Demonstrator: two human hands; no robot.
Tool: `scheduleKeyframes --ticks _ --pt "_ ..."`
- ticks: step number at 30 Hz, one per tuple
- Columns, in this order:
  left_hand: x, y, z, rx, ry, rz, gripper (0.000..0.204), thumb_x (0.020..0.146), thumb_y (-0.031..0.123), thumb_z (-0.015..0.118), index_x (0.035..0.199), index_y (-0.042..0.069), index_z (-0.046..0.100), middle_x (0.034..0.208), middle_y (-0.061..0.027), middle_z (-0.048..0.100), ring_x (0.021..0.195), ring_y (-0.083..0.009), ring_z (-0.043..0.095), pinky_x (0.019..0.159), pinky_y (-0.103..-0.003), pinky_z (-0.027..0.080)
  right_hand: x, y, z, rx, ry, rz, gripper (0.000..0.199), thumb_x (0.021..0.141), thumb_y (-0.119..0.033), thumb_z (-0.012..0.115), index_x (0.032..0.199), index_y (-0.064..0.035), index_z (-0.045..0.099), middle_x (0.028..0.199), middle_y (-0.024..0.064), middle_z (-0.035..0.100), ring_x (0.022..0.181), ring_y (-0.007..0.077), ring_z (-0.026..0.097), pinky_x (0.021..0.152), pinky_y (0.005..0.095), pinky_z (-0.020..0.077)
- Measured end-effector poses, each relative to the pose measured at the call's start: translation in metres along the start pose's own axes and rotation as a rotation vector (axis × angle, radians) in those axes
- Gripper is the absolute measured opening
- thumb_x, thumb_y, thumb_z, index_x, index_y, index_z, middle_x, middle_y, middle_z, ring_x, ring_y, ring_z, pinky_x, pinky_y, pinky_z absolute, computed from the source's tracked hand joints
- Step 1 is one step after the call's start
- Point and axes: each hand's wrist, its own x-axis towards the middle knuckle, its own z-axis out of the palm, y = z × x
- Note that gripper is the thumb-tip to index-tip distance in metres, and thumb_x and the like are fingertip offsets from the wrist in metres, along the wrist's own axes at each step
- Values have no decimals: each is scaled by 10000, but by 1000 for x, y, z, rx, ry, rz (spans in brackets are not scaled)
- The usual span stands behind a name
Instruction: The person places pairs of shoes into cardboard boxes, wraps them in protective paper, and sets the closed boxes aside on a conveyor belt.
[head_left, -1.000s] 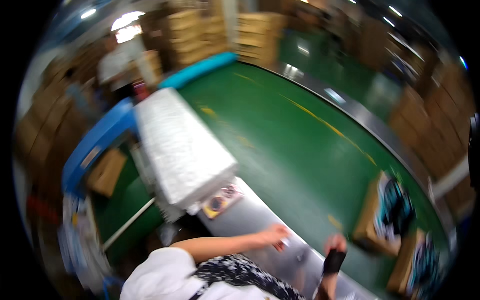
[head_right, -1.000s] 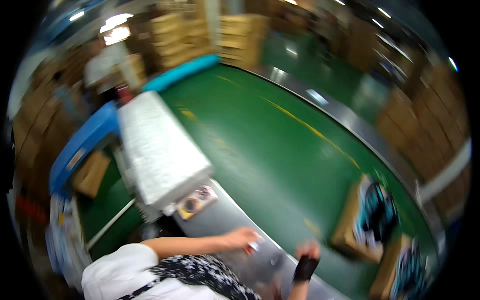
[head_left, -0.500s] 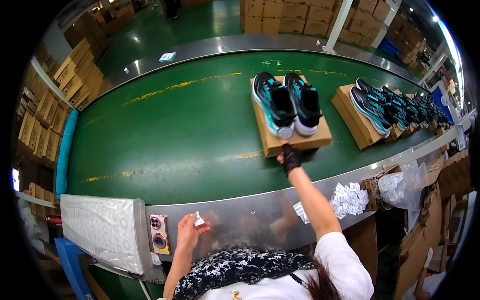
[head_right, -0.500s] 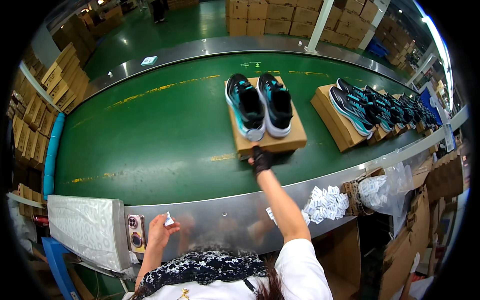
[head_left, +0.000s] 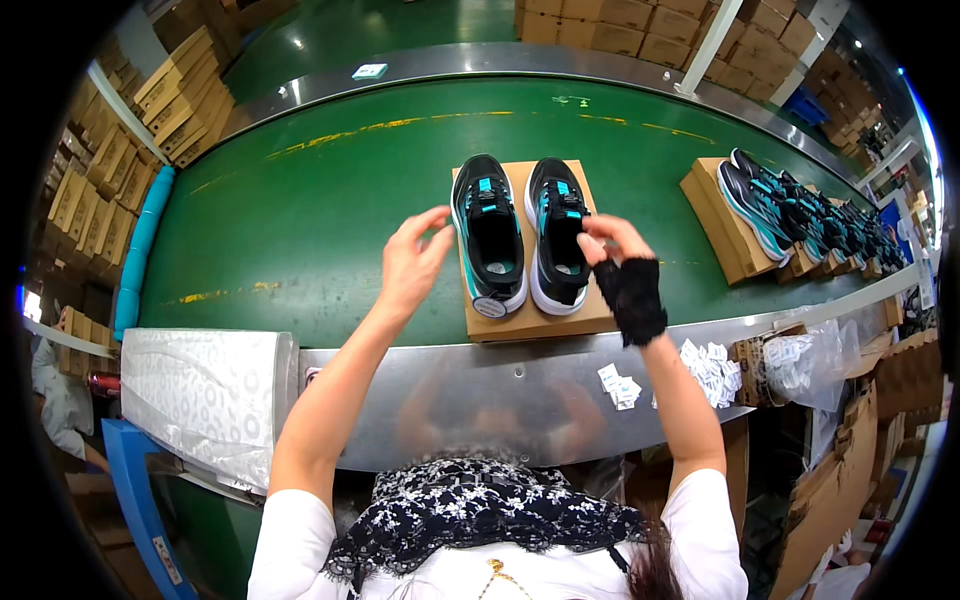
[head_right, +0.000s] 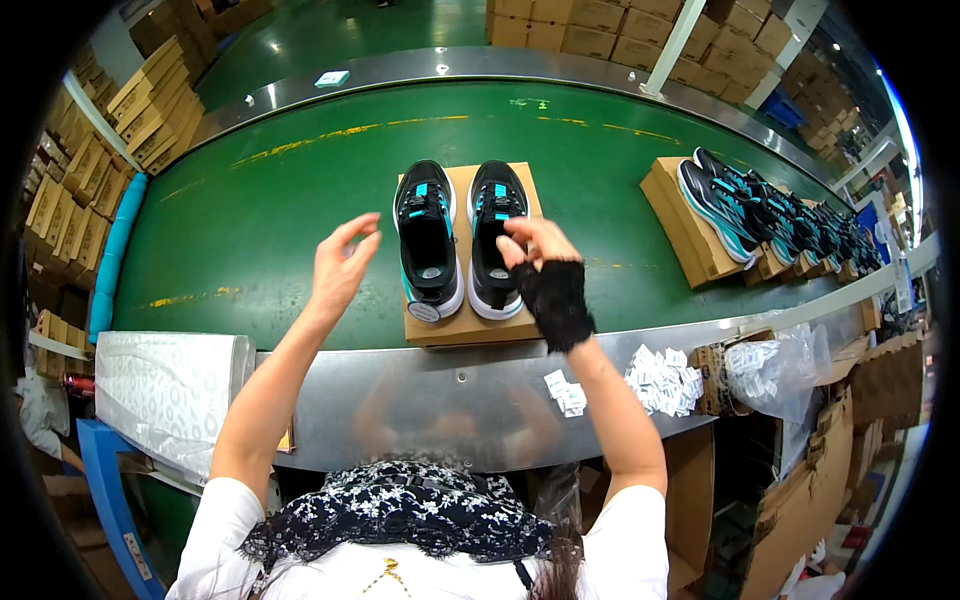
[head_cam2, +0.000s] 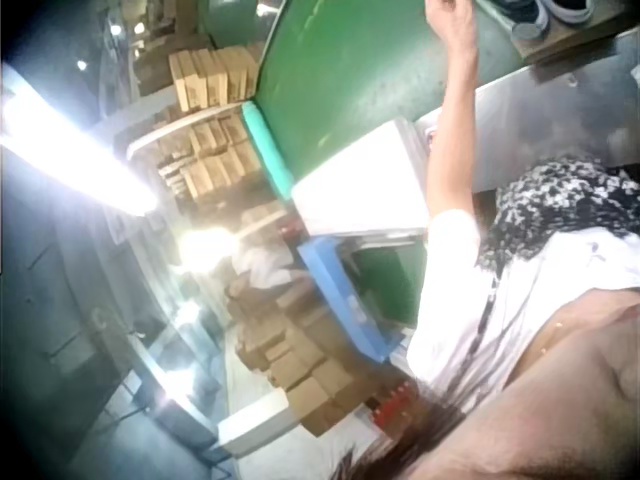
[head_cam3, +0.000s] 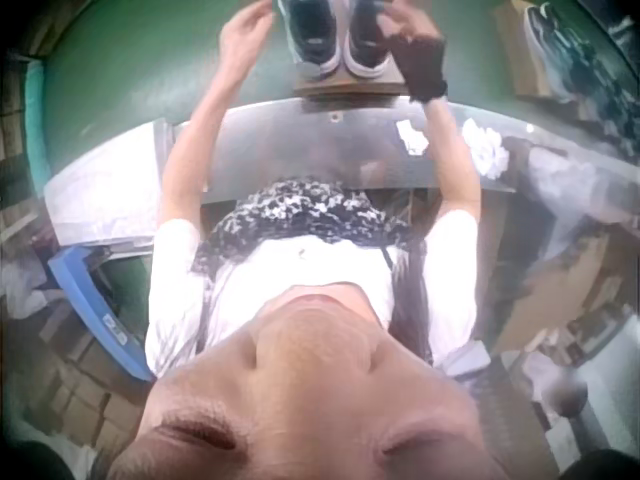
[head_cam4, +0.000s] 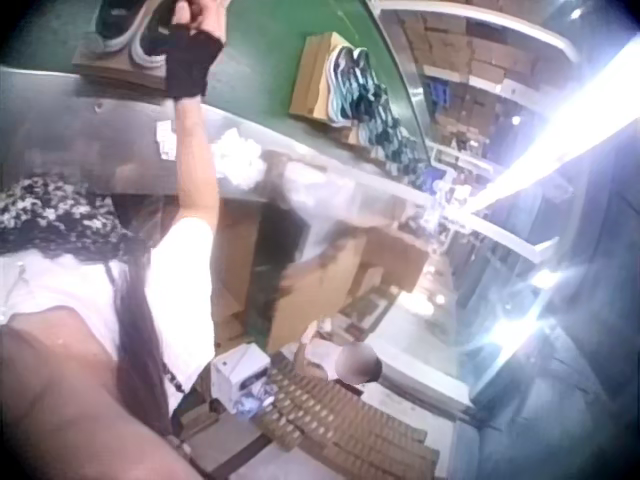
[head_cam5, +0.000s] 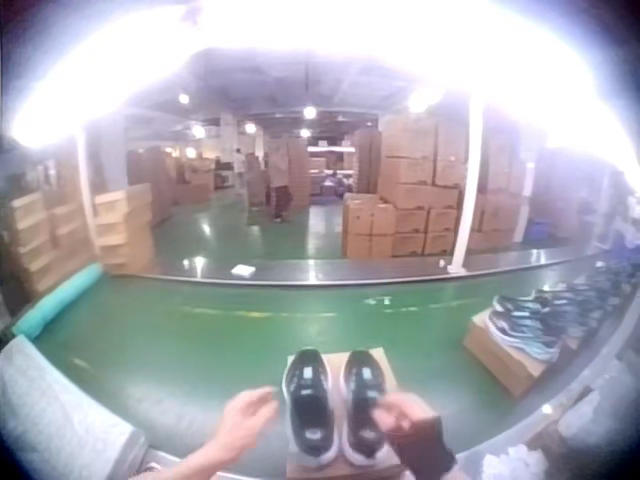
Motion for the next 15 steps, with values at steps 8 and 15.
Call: scheduleKeyframes --ticks 8,15 --pt "42 -7 40 352 -76 461 295 760 171 636 1041 90 605 945 -135 602 797 -267 601 701 -307 472 37 70 9 -376 -11 -330 222 702 -148 653 917 -118 605 875 91 614 824 272 582 710 342 468" --pt "82 1 35 237 -60 332 209 797 232 576 919 75 641 708 -164 584 698 -323 573 620 -367 446 98 55 1 -191 -193 160 268 756 -248 617 884 -12 630 729 118 633 660 165 594 623 284 454"
